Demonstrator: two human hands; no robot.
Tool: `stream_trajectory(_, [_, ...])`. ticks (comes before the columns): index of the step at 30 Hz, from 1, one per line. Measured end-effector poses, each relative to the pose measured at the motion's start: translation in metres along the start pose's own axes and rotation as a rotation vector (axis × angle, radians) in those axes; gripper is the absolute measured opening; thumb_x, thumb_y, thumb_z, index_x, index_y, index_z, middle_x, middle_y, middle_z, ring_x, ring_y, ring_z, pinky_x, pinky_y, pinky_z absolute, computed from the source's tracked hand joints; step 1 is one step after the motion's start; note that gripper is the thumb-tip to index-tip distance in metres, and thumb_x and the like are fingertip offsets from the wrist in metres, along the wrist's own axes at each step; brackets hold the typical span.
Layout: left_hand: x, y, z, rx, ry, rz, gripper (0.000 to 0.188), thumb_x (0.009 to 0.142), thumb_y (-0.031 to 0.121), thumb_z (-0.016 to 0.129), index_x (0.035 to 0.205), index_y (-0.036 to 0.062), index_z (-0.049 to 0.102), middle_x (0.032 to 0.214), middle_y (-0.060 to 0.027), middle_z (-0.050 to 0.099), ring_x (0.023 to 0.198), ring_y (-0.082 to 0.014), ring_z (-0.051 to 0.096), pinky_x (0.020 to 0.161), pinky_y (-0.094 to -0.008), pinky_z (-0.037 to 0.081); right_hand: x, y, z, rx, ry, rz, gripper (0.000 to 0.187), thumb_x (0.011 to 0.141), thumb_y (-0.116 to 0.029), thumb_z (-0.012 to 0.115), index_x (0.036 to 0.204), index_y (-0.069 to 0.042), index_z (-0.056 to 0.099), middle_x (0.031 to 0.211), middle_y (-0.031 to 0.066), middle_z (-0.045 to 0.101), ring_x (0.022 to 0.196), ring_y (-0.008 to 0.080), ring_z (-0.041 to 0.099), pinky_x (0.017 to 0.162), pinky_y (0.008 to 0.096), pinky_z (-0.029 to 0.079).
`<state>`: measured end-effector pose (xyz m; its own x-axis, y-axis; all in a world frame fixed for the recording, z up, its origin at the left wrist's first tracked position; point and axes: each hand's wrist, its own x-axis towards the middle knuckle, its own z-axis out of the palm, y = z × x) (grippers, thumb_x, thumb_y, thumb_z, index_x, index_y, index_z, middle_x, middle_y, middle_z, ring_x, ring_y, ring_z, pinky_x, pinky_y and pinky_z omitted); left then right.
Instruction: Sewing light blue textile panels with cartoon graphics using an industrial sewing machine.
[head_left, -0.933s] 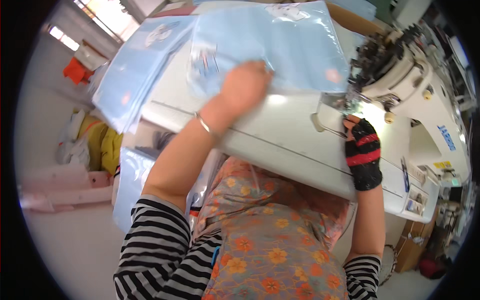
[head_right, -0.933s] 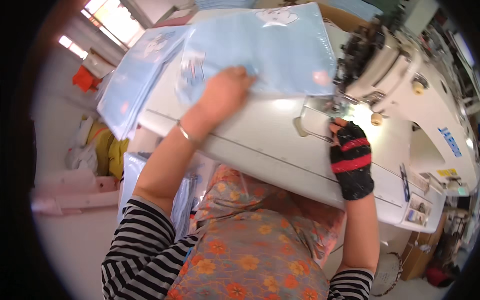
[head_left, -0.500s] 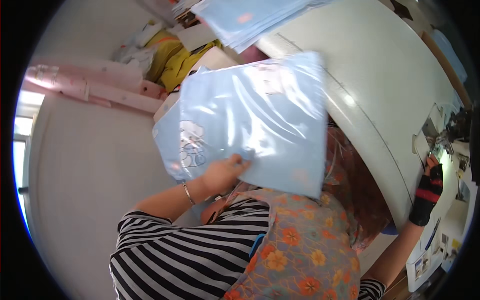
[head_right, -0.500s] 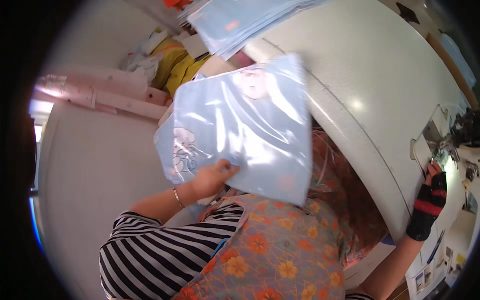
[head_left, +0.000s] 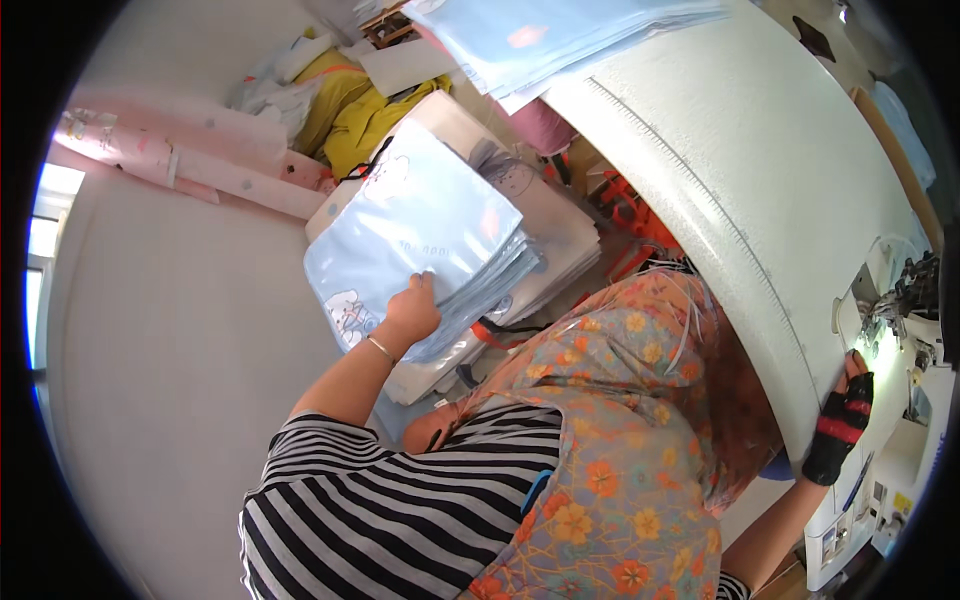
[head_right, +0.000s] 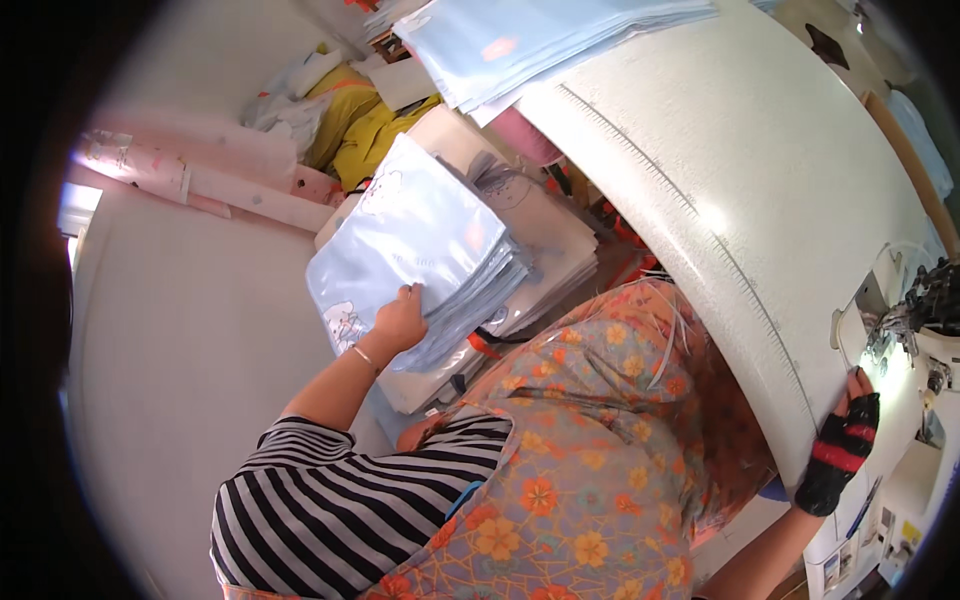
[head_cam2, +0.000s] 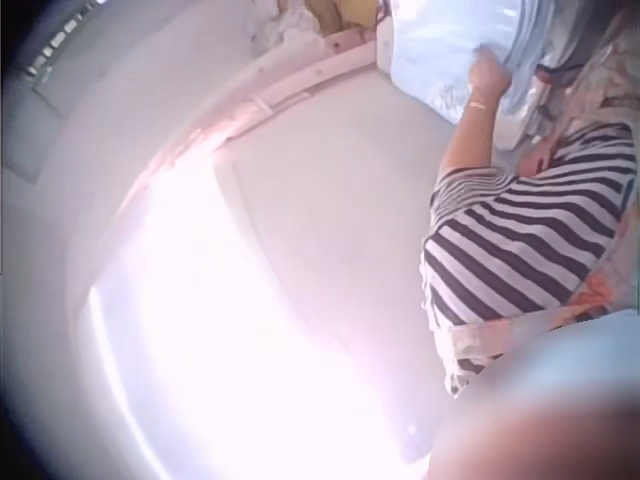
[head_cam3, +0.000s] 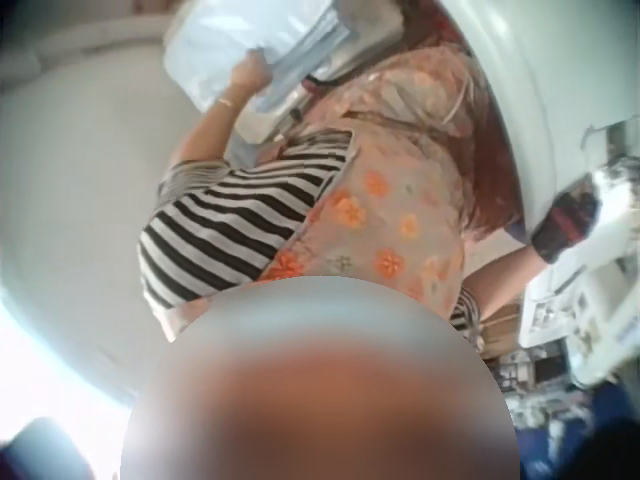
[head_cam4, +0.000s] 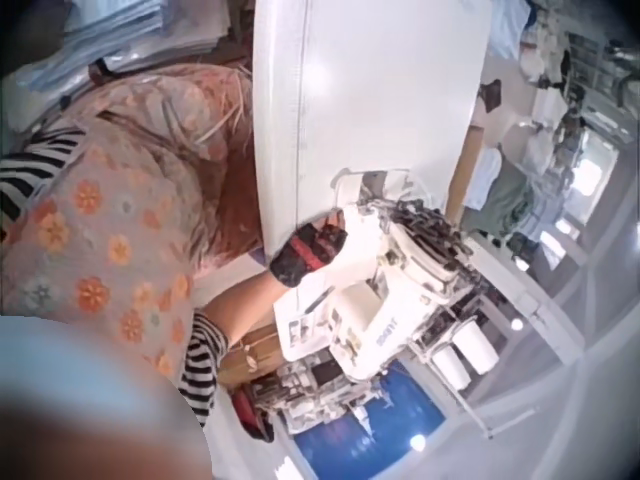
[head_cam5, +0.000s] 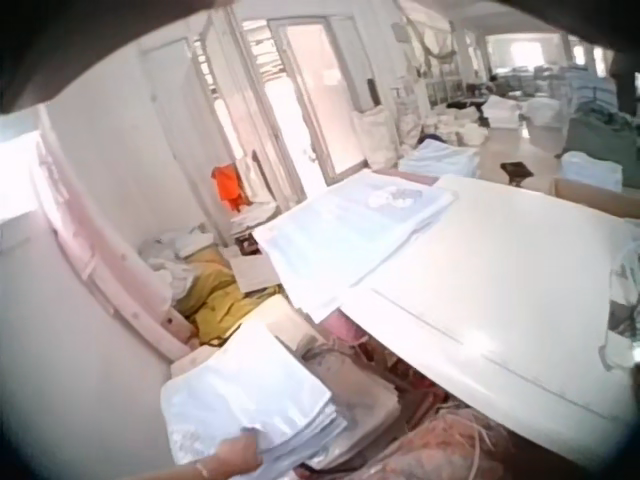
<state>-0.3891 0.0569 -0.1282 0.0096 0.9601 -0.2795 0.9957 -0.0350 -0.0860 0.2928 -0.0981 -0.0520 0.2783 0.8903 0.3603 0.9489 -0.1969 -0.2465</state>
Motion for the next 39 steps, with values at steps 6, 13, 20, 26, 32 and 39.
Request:
stream_trajectory(6, [0.075, 0.109, -0.166, -0.146, 0.649, 0.684, 0.046, 0.08, 0.029, 0.07, 0.114, -0.001, 0.062, 0.118, -0.0179, 0.061, 0.105, -0.0347, 0.059, 0.089, -0.0424, 0.05, -0.023, -0.043, -0.006, -0.053, 0.017, 0.014, 0.021, 0.092, -0.003, 0.053, 0.109, -0.003, 0.064, 0.123, 0.0183, 0.061, 0.112, 0.0349, 0.058, 0.098, 0.0423, 0.045])
stream_trajectory(13, [0.22, 0.167, -0.25, -0.038, 0.629, 0.432, 0.04, 0.081, 0.034, 0.063, 0.101, -0.0001, 0.067, 0.103, -0.0193, 0.065, 0.097, -0.0354, 0.063, 0.084, -0.0443, 0.052, -0.027, -0.05, -0.007, 0.007, 0.028, 0.036, 0.022, 0.094, -0.008, 0.051, 0.112, -0.004, 0.064, 0.125, 0.0174, 0.06, 0.114, 0.034, 0.057, 0.1, 0.0425, 0.044])
stream_trajectory(20, [0.242, 0.161, -0.257, 0.059, 0.59, 0.492, 0.025, 0.083, 0.015, 0.05, 0.097, 0.0025, 0.067, 0.096, -0.0181, 0.067, 0.089, -0.0358, 0.064, 0.079, -0.0455, 0.052, -0.023, -0.066, -0.014, -0.003, 0.054, 0.05, 0.022, 0.088, -0.002, 0.056, 0.108, -0.003, 0.066, 0.12, 0.0179, 0.063, 0.11, 0.0348, 0.06, 0.096, 0.0432, 0.048])
stream_trajectory(26, [0.224, 0.171, -0.264, 0.073, 0.58, 0.482, 0.023, 0.087, 0.018, 0.053, 0.098, 0.0022, 0.066, 0.097, -0.017, 0.067, 0.091, -0.0362, 0.064, 0.08, -0.0436, 0.052, -0.022, -0.07, -0.019, -0.017, 0.009, 0.067, 0.022, 0.093, -0.009, 0.052, 0.109, -0.004, 0.066, 0.121, 0.0182, 0.062, 0.111, 0.0346, 0.059, 0.099, 0.0428, 0.045])
stream_trajectory(32, [0.219, 0.169, -0.255, -0.059, 0.626, 0.581, 0.023, 0.087, 0.023, 0.059, 0.095, 0.0022, 0.066, 0.095, -0.0173, 0.066, 0.09, -0.0361, 0.063, 0.08, -0.0425, 0.05, -0.021, -0.067, -0.016, -0.02, 0.043, 0.027, 0.021, 0.089, -0.009, 0.056, 0.107, -0.003, 0.066, 0.119, 0.0177, 0.063, 0.109, 0.0348, 0.06, 0.097, 0.0431, 0.047])
stream_trajectory(39, [0.242, 0.157, -0.268, -0.019, 0.543, 0.575, 0.018, 0.087, 0.018, 0.058, 0.093, 0.0021, 0.064, 0.092, -0.0197, 0.066, 0.088, -0.0399, 0.061, 0.077, -0.0457, 0.049, -0.019, -0.07, -0.017, -0.001, 0.054, 0.01, 0.021, 0.088, -0.005, 0.057, 0.107, -0.004, 0.066, 0.119, 0.0174, 0.063, 0.107, 0.0348, 0.061, 0.095, 0.0426, 0.048])
